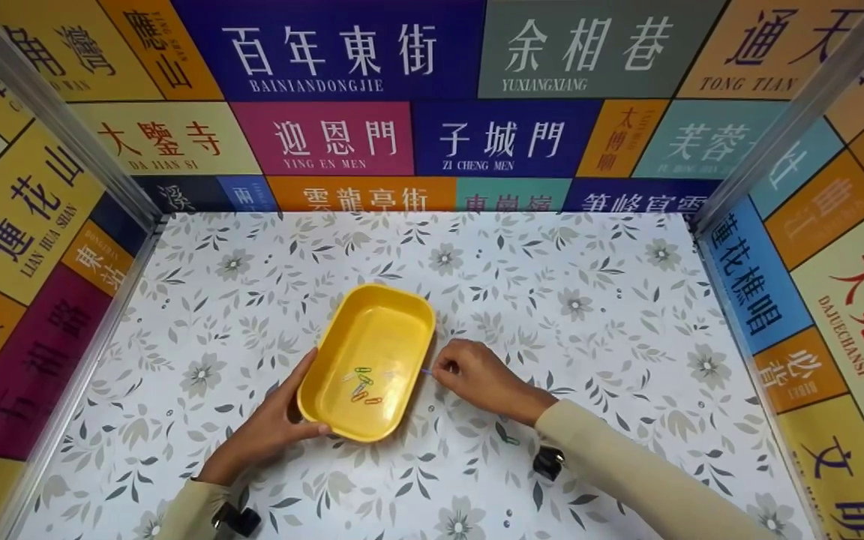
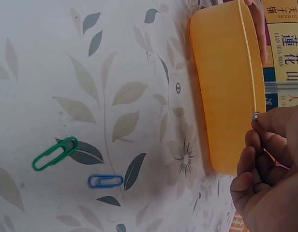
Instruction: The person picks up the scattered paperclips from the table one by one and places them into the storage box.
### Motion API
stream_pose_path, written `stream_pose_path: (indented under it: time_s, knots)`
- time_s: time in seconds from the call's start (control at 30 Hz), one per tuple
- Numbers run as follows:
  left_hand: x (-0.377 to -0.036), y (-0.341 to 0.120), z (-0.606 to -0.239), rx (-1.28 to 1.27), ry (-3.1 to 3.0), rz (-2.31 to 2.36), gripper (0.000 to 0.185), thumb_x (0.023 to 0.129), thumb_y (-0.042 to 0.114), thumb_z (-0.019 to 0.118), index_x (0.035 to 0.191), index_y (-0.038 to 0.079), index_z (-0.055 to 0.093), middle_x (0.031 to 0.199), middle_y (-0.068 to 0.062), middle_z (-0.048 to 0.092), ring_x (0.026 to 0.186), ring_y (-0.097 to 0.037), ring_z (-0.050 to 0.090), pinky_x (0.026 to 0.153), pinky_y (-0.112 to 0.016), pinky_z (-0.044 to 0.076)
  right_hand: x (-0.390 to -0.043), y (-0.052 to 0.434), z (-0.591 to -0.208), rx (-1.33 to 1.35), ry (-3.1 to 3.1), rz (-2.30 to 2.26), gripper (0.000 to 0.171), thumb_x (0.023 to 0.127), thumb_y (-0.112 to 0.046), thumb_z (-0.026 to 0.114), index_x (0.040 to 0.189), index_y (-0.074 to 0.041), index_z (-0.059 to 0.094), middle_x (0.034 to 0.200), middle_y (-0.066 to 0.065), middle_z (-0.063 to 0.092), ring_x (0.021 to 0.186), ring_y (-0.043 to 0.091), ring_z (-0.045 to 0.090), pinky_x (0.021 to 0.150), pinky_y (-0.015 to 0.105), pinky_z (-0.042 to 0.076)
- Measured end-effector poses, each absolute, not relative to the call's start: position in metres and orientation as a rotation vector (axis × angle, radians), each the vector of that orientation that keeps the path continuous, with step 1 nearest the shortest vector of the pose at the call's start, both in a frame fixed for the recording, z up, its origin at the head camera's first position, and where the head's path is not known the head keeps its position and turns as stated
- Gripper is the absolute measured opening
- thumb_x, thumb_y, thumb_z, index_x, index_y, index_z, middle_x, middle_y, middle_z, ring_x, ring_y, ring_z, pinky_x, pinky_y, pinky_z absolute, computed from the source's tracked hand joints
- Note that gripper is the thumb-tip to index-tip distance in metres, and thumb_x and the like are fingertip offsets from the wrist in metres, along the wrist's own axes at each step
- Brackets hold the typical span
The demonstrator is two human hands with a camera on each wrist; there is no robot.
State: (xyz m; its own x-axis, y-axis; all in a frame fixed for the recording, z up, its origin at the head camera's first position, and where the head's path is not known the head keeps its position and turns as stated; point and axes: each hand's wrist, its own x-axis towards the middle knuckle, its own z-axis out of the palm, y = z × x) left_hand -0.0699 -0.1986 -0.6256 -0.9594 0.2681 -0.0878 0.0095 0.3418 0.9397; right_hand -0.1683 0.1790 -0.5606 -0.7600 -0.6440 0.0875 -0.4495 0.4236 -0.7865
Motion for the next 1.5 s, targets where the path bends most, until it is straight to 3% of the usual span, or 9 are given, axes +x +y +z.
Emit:
stream_pose_path:
  time_s: [0.33, 0.63, 0.87, 1.17, 1.5]
  knots:
    - [-0.069, -0.199, -0.624, 0.252, 2.384, 1.656, 0.131, 0.082, 0.049, 0.098, 0.179, 0.031, 0.012, 0.183, 0.008, 0.017, 0.168, -0.020, 0.019, 0.136, -0.051, 0.014, -0.172, 0.169, -0.556, -0.972, 2.439, -1.209, 0.015, 0.101, -0.003, 0.077, 0.093, -0.015, 0.080, 0.093, -0.004, 0.073, 0.086, 0.010, 0.066, 0.078, 0.024, 0.057]
    - [-0.070, -0.200, -0.624, 0.262, 2.397, 1.634, 0.132, 0.080, 0.054, 0.097, 0.179, 0.032, 0.012, 0.183, 0.008, 0.017, 0.168, -0.021, 0.019, 0.136, -0.051, 0.014, -0.174, 0.162, -0.552, -0.980, 2.408, -1.185, 0.017, 0.101, -0.003, 0.078, 0.094, -0.018, 0.080, 0.095, -0.005, 0.075, 0.088, 0.011, 0.066, 0.080, 0.026, 0.058]
    - [-0.070, -0.200, -0.625, 0.271, 2.396, 1.649, 0.131, 0.082, 0.050, 0.097, 0.179, 0.028, 0.013, 0.183, 0.005, 0.017, 0.168, -0.023, 0.018, 0.136, -0.053, 0.012, -0.177, 0.154, -0.548, -1.024, 2.396, -1.161, 0.009, 0.102, -0.007, 0.079, 0.094, -0.008, 0.080, 0.096, -0.002, 0.075, 0.089, 0.012, 0.067, 0.081, 0.027, 0.058]
    - [-0.068, -0.199, -0.624, 0.219, 2.390, 1.632, 0.133, 0.078, 0.055, 0.098, 0.179, 0.036, 0.013, 0.182, 0.012, 0.019, 0.167, -0.017, 0.020, 0.135, -0.050, 0.015, -0.183, 0.146, -0.549, -1.101, 2.382, -1.132, 0.009, 0.101, -0.005, 0.079, 0.093, -0.006, 0.077, 0.092, -0.002, 0.074, 0.087, 0.012, 0.064, 0.081, 0.031, 0.055]
    - [-0.069, -0.200, -0.624, 0.232, 2.396, 1.626, 0.131, 0.079, 0.055, 0.097, 0.178, 0.038, 0.013, 0.183, 0.008, 0.019, 0.167, -0.021, 0.020, 0.135, -0.053, 0.015, -0.186, 0.137, -0.543, -1.081, 2.399, -1.044, 0.008, 0.100, -0.006, 0.078, 0.093, -0.009, 0.078, 0.093, -0.003, 0.073, 0.087, 0.011, 0.063, 0.080, 0.030, 0.056]
